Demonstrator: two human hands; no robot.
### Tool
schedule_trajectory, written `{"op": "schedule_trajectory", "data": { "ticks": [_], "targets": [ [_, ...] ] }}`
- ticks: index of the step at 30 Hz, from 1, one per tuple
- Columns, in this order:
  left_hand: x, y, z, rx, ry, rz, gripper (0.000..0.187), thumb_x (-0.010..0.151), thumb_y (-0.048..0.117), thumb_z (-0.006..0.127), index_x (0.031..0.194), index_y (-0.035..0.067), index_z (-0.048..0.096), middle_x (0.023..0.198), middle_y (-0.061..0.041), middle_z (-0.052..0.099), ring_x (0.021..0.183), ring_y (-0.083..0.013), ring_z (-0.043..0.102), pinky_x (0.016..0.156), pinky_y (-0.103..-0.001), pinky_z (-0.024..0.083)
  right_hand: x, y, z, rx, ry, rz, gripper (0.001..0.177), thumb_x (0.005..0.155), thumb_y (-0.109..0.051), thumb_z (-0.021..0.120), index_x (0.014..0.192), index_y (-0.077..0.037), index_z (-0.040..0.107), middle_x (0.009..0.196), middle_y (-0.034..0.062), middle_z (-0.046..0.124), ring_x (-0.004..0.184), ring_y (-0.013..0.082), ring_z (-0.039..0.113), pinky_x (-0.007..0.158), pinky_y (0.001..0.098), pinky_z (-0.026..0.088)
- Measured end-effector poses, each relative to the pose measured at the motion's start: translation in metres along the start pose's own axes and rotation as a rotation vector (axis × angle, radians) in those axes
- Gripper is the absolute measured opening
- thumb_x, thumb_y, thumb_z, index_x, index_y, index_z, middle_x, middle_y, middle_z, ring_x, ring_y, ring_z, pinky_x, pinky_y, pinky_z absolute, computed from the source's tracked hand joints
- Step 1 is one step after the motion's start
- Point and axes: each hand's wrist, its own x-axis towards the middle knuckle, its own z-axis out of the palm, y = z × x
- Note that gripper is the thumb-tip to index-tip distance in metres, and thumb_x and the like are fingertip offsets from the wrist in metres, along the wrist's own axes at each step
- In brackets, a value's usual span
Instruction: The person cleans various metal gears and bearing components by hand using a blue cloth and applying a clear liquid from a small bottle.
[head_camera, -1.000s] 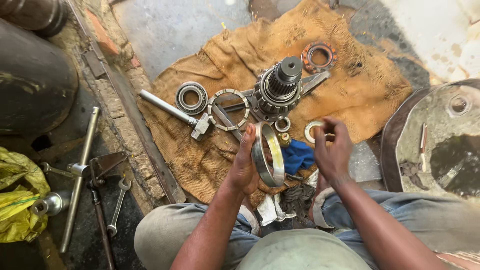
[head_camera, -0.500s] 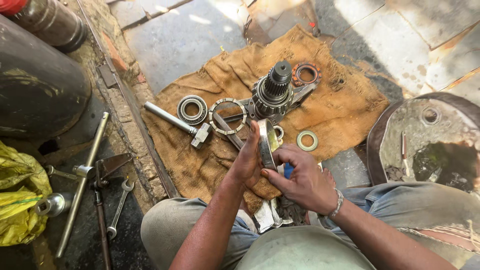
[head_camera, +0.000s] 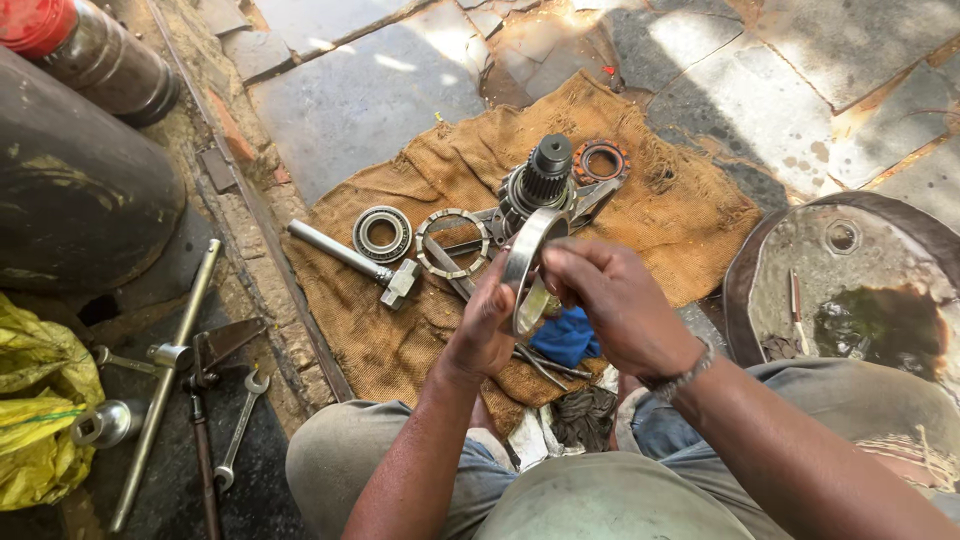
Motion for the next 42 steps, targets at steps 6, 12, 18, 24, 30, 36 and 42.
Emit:
{"op": "schedule_trajectory", "data": {
  "ticks": [6,12,18,24,30,36,42],
  "targets": [
    [-0.001,0.001,0.001,-0.106,0.112,-0.009,0.102,0.087,0.065,0.072,0.158,0.002,0.033,0.137,-0.010,0.059,0.119,-0.0176,0.057,0.100,-0.039,0.052,-0.053,0.032,0.019,-0.544,-0.200,-0.162,0.062,0.091,-0.011,0.061,0.152,-0.013,0.049,0.072,-0.0005,0.064,0.066,0.0089,0.059,0.064,0.0254,0.051],
    [0.000,0.010,0.005,-0.096,0.140,-0.048,0.103,0.092,0.066,0.067,0.164,0.002,0.033,0.132,-0.012,0.057,0.114,-0.0163,0.057,0.098,-0.033,0.052,-0.022,0.046,-0.015,-0.982,-0.245,-0.201,0.072,0.087,-0.009,0.064,0.154,-0.030,0.048,0.074,0.0081,0.065,0.063,0.0189,0.062,0.064,0.0337,0.053],
    [0.003,0.011,0.006,-0.062,0.145,-0.112,0.102,0.090,0.067,0.062,0.162,0.001,0.031,0.133,-0.017,0.058,0.111,-0.0177,0.059,0.096,-0.035,0.053,0.032,0.017,-0.061,-1.443,-0.263,-0.659,0.074,0.084,-0.009,0.065,0.155,-0.023,0.045,0.073,0.0106,0.060,0.064,0.0285,0.059,0.060,0.0432,0.050],
    [0.006,0.015,0.005,-0.028,0.164,-0.097,0.104,0.090,0.064,0.062,0.161,-0.003,0.027,0.135,-0.021,0.056,0.111,-0.0194,0.059,0.095,-0.036,0.053,0.006,0.038,-0.048,-1.083,-0.313,-0.554,0.070,0.086,-0.008,0.063,0.153,-0.023,0.048,0.080,0.0077,0.063,0.067,0.0246,0.063,0.063,0.0403,0.053],
    [0.004,0.009,-0.005,-0.017,0.196,-0.115,0.104,0.091,0.062,0.064,0.163,-0.004,0.028,0.132,-0.019,0.057,0.107,-0.0176,0.057,0.092,-0.033,0.052,-0.011,0.047,-0.034,-1.010,-0.407,-0.466,0.071,0.086,-0.009,0.063,0.154,-0.023,0.046,0.080,0.0105,0.063,0.065,0.0254,0.063,0.063,0.0409,0.053],
    [0.005,0.006,0.002,-0.043,0.168,-0.112,0.106,0.089,0.062,0.066,0.163,-0.003,0.027,0.124,-0.013,0.060,0.108,-0.0164,0.060,0.092,-0.033,0.054,0.044,0.004,-0.066,-1.546,-0.304,-0.671,0.070,0.088,-0.014,0.063,0.153,-0.029,0.043,0.077,0.0103,0.060,0.067,0.0289,0.059,0.062,0.0447,0.050],
    [0.005,0.003,-0.005,-0.181,0.179,-0.106,0.111,0.091,0.063,0.067,0.164,-0.007,0.021,0.124,-0.014,0.059,0.109,-0.0180,0.059,0.095,-0.035,0.054,0.012,0.034,-0.046,-1.330,-0.398,-0.500,0.067,0.091,-0.019,0.065,0.154,-0.022,0.044,0.074,0.0095,0.060,0.066,0.0281,0.059,0.063,0.0440,0.050]
  ]
}}
